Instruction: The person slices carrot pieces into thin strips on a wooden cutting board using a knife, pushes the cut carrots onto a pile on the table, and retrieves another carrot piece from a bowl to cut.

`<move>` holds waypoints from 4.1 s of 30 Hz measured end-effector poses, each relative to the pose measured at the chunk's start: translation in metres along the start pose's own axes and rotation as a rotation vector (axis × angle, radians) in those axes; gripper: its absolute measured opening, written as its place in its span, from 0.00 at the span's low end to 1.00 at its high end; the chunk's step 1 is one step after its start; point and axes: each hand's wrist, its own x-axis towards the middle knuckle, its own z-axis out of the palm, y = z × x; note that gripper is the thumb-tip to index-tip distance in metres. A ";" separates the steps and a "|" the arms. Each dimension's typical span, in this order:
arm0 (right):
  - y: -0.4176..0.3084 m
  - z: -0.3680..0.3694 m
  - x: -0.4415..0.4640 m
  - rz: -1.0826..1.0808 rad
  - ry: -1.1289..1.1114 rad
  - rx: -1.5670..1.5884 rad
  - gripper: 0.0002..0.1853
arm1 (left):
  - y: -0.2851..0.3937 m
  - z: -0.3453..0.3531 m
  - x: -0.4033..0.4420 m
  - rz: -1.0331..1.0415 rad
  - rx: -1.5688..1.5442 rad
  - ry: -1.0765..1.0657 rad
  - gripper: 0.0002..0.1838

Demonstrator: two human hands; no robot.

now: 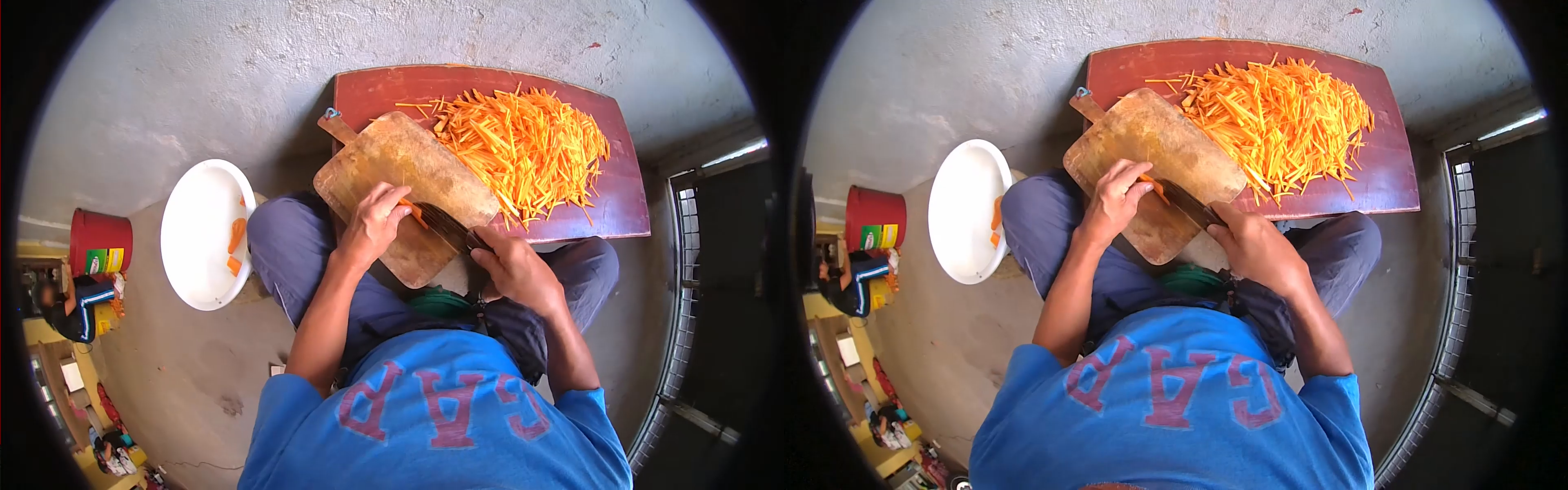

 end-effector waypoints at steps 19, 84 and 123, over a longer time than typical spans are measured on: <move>0.011 -0.001 0.005 -0.056 0.092 -0.188 0.16 | 0.028 0.024 0.001 0.017 0.299 -0.009 0.41; -0.034 0.038 0.029 -0.052 -0.020 -0.104 0.21 | 0.011 0.008 -0.010 0.180 0.216 -0.070 0.14; -0.027 0.037 0.031 -0.053 0.031 -0.013 0.23 | 0.006 0.014 -0.018 0.177 0.223 -0.041 0.05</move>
